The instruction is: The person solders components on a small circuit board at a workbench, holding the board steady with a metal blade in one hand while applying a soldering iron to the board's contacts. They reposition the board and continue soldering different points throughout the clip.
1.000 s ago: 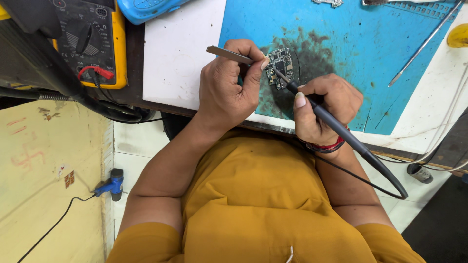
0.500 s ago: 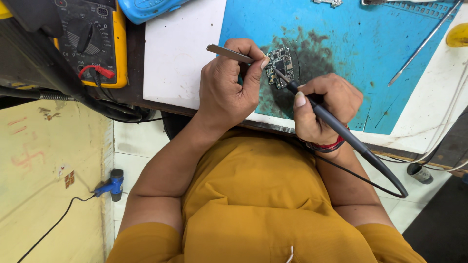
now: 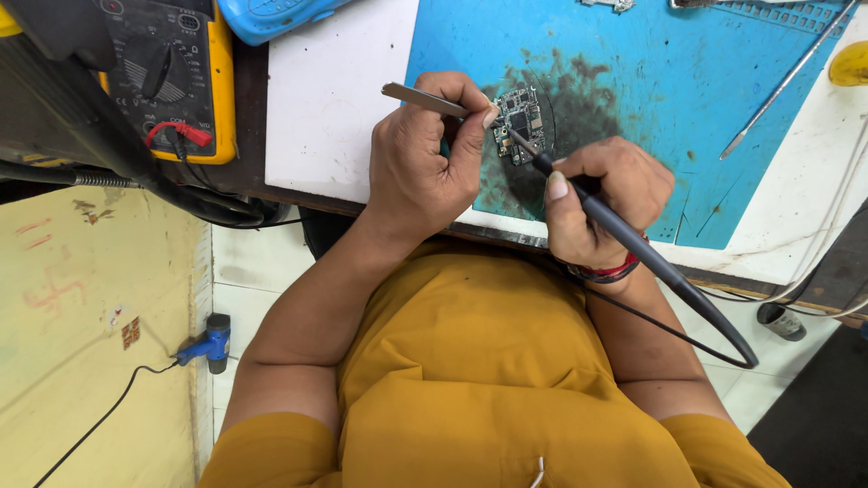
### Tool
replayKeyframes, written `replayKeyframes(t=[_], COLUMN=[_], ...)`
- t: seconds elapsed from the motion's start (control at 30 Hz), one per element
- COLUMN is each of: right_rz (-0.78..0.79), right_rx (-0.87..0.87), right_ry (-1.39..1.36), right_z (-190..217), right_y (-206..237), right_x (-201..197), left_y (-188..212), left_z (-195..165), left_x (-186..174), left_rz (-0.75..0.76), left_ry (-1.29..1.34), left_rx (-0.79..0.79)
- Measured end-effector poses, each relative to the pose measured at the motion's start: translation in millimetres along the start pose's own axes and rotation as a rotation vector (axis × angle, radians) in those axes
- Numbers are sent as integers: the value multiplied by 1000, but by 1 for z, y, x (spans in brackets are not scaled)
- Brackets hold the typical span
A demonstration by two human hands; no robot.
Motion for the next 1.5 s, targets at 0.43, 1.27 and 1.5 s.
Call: replayKeyframes(t=[0.43, 1.27, 1.5], right_rz=[-3, -2, -3], right_rx=[-2, 22, 27], right_ry=[-1, -7, -2], right_z=[0, 0, 0], right_y=[1, 0, 0], right_x=[-1, 0, 0], left_y=[0, 0, 0], left_z=[0, -1, -1], left_x=[0, -1, -1], left_rz=[-3, 5, 3], left_ry=[3, 6, 3], left_rx=[-8, -16, -8])
Point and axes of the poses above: each hand's wrist, its own y-axis away from the middle knuckle, its own x-axis out of the palm, z = x × y, the point moved 7 cm from there along -y, towards the middle knuckle, and after that the axes turned 1 degree about -x, right-handed, at the moved point
